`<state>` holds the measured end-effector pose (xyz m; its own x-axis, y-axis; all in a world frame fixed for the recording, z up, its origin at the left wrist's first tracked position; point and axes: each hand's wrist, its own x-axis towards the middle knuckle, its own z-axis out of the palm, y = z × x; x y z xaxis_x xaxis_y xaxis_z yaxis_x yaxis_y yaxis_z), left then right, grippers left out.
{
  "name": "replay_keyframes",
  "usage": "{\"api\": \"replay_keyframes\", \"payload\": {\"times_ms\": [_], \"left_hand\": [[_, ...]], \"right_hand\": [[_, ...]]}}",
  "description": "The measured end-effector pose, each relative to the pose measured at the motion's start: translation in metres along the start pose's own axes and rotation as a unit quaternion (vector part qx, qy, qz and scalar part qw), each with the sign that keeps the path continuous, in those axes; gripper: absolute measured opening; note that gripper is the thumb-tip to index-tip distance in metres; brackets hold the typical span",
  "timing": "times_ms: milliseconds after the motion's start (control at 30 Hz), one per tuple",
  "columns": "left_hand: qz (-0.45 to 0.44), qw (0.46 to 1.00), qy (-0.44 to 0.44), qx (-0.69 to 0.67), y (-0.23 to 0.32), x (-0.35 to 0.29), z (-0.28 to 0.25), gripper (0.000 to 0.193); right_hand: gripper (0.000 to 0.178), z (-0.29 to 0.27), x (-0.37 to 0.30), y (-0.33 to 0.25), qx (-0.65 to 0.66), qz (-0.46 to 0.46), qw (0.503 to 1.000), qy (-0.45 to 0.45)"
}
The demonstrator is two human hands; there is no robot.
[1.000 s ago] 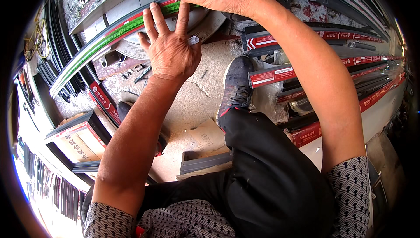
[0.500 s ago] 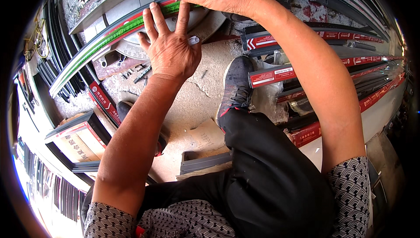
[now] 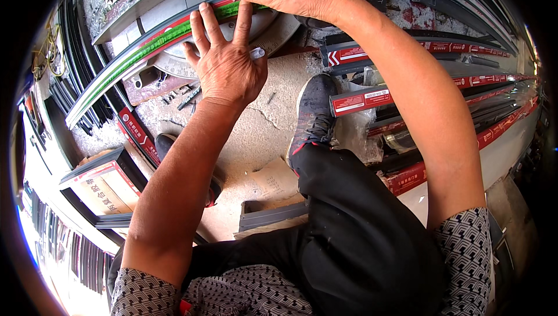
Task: The person measures a long metal profile using a tape measure and marks it with a pen. They then place the profile into a miter saw and cut it. After cutting, they inspect the piece and place it on the floor with other cut pieces.
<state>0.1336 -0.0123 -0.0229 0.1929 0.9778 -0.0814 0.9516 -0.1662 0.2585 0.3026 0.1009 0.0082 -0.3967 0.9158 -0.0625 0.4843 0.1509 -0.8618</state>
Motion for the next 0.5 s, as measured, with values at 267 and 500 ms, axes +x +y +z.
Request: {"api": "replay_keyframes", "payload": {"times_ms": [267, 500], "left_hand": [[-0.001, 1.0, -0.001, -0.001, 0.0004, 0.0002, -0.0007, 0.099], [-0.003, 1.0, 0.0, 0.0, 0.0004, 0.0004, 0.0003, 0.099]], "right_hand": [[0.016, -0.0004, -0.0001, -0.0002, 0.012, 0.002, 1.0, -0.003], [0.016, -0.0018, -0.0003, -0.0022, -0.008, 0.0, 1.0, 0.0]]}}
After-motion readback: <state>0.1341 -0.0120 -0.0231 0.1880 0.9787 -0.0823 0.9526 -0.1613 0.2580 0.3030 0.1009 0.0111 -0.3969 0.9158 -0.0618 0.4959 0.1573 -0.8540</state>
